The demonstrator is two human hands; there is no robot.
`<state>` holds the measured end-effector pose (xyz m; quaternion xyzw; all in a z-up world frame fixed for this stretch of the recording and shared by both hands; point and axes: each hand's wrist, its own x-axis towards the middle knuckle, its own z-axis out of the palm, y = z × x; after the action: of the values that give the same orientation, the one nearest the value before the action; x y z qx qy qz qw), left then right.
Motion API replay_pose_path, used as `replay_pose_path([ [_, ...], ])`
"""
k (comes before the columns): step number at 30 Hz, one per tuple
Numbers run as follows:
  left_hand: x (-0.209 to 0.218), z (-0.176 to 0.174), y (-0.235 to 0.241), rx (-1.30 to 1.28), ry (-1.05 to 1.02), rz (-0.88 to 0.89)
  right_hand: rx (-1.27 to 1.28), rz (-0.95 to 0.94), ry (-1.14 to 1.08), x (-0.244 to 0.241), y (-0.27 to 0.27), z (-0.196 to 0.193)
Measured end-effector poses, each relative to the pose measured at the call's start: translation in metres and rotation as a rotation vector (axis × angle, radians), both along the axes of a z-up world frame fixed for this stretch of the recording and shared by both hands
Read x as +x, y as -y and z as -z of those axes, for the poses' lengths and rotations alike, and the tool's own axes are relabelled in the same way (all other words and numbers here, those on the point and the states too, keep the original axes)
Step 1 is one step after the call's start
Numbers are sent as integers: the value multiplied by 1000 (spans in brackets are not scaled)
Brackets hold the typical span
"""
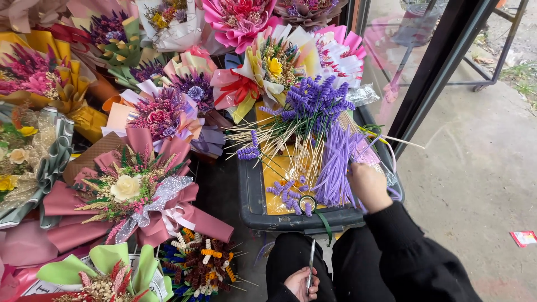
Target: The person wraps a purple pipe cleaner around a metal rod to form a spiral shape. They repeat this process multiple times, creating several spirals and placing them on a nearby tray. The workspace contains various floral arrangements and craft supplies.
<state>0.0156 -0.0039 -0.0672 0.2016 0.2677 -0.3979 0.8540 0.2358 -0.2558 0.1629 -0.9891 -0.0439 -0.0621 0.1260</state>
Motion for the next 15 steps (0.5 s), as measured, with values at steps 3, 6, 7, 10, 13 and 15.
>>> replay_pose_path([
  [3,-1,10,-5,-49,14,-15,-178,40,136,59,12,25],
  [6,-2,8,-8,-60,-11,-38,-180,12,40,81,6,22],
  [7,-4,11,-8,-60,-10,-43,-180,8,41,82,9,31],
  [10,2,20,-6,-55,8,-76,54,-65,81,77,20,36],
  [13,-2,19,-6,-19,84,-86,151,8,6,29,30,11],
  [15,-4,8,-8,0,141,36,299,126,-103,-1,38,-9],
])
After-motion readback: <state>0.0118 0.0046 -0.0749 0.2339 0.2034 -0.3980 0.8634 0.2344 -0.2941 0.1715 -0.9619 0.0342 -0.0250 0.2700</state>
